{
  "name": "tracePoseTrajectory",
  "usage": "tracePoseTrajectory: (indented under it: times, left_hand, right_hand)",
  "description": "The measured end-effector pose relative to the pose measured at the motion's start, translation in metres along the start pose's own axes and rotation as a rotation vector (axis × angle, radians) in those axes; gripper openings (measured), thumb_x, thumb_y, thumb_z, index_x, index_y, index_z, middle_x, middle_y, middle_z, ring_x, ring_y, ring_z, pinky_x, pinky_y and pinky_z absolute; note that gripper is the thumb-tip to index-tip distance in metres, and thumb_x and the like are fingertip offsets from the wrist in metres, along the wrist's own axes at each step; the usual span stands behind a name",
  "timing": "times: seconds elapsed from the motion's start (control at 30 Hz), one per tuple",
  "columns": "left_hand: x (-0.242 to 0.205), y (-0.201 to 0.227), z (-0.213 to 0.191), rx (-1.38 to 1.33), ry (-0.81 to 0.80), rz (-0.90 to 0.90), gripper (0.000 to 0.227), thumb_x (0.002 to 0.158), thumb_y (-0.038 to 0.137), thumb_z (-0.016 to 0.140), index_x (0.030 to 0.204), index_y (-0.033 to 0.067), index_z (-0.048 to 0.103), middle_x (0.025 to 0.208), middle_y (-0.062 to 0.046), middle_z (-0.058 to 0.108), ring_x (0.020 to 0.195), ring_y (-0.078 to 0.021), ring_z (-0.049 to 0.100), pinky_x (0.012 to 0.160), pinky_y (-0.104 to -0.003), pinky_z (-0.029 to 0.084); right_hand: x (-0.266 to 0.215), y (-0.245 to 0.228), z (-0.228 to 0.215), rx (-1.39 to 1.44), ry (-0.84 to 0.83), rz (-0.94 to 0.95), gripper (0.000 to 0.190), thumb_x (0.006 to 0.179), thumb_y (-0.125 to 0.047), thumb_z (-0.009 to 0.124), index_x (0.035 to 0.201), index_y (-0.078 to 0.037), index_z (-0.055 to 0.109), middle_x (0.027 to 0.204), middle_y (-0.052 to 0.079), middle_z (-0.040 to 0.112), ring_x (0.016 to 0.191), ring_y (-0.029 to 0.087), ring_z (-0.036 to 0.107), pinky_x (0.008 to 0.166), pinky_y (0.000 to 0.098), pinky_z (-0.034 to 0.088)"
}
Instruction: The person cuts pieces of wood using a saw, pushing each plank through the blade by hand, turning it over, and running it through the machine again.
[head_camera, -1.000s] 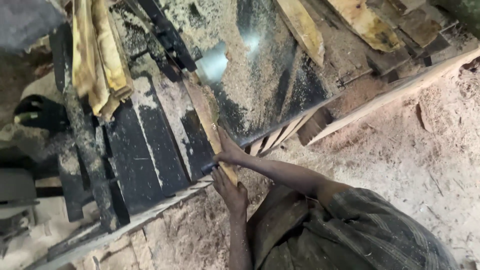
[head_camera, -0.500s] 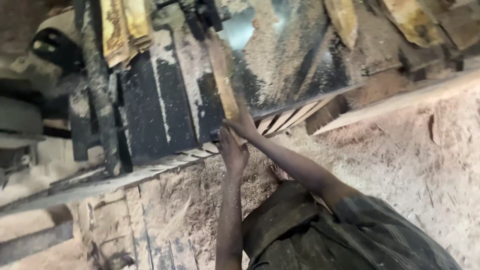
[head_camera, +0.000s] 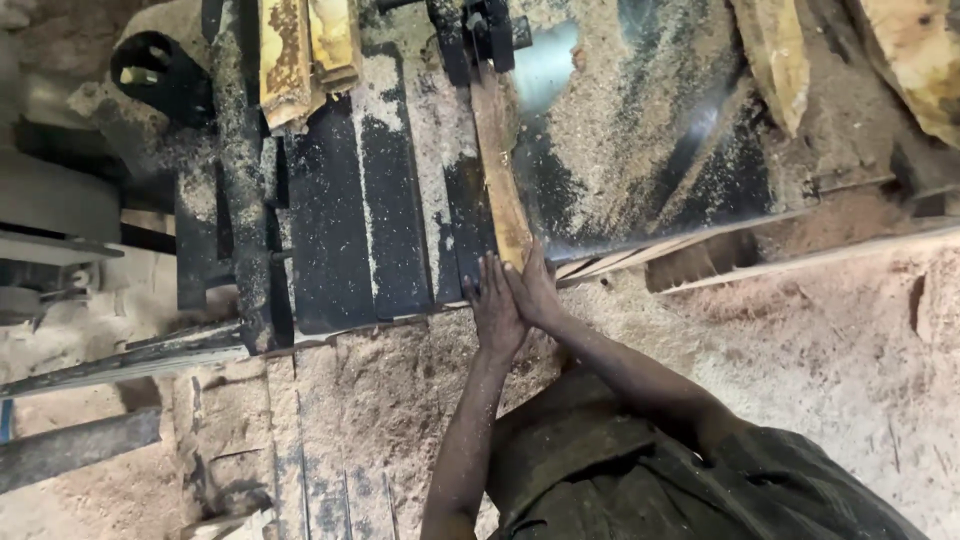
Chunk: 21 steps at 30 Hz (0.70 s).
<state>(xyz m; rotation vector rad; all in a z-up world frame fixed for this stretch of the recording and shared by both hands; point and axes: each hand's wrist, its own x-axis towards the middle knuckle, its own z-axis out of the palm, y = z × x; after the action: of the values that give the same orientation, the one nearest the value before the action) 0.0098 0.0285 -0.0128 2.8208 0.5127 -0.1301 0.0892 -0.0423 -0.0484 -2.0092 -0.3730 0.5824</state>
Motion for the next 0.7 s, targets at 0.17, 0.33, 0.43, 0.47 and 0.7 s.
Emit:
tracePoseTrajectory:
  times: [0.17,0.33,0.43,0.47,0.7]
  left_hand:
    - [0.067,-0.01,-0.008,-0.036,-0.065,-0.014,0.098,0.094,0.052,0.06,0.159,-0.0023,0.01,0.167,-0.027,0.008,0.156,-0.0401,0.003,0.125,-0.061,-0.005]
    - [0.146,-0.04,0.02,-0.096,0.241,0.025,0.089,0.1,0.028,0.062,0.168,0.0003,0.012,0.175,-0.024,0.012,0.162,-0.037,0.01,0.128,-0.054,0.011]
    - [0.174,-0.035,-0.008,-0.237,0.434,0.069,0.082,0.089,0.024,0.073,0.158,0.0062,0.032,0.164,-0.019,0.036,0.155,-0.0363,0.035,0.125,-0.054,0.03]
    - [0.176,-0.025,-0.024,-0.287,0.346,-0.005,0.08,0.084,0.024,0.073,0.153,0.0068,0.037,0.158,-0.019,0.041,0.147,-0.0367,0.041,0.119,-0.052,0.035]
    - [0.074,0.0,-0.037,-0.12,0.525,0.087,0.083,0.093,0.036,0.066,0.156,-0.0079,0.034,0.155,-0.035,0.041,0.145,-0.0519,0.038,0.122,-0.057,0.029]
  right_hand:
    - [0.073,0.0,-0.003,-0.151,-0.028,-0.012,0.094,0.104,-0.051,0.037,0.156,0.013,-0.007,0.165,0.036,0.011,0.156,0.046,0.008,0.124,0.0583,-0.005]
    - [0.151,0.003,-0.002,-0.192,0.051,-0.162,0.087,0.105,-0.051,0.042,0.158,0.006,0.004,0.166,0.036,0.015,0.155,0.05,0.011,0.122,0.0603,0.006]
    - [0.201,-0.001,-0.008,-0.073,-0.081,-0.069,0.091,0.099,-0.059,0.045,0.162,-0.001,0.017,0.154,0.034,0.043,0.142,0.046,0.049,0.121,0.0459,0.038]
    - [0.21,-0.008,-0.015,-0.112,-0.039,-0.081,0.09,0.097,-0.059,0.051,0.158,-0.001,0.021,0.158,0.033,0.039,0.141,0.048,0.048,0.116,0.0449,0.04]
    - [0.24,0.033,-0.229,-0.807,0.152,-0.187,0.112,0.08,-0.07,0.079,0.158,-0.008,0.026,0.161,0.038,0.009,0.15,0.056,0.003,0.116,0.0775,0.01]
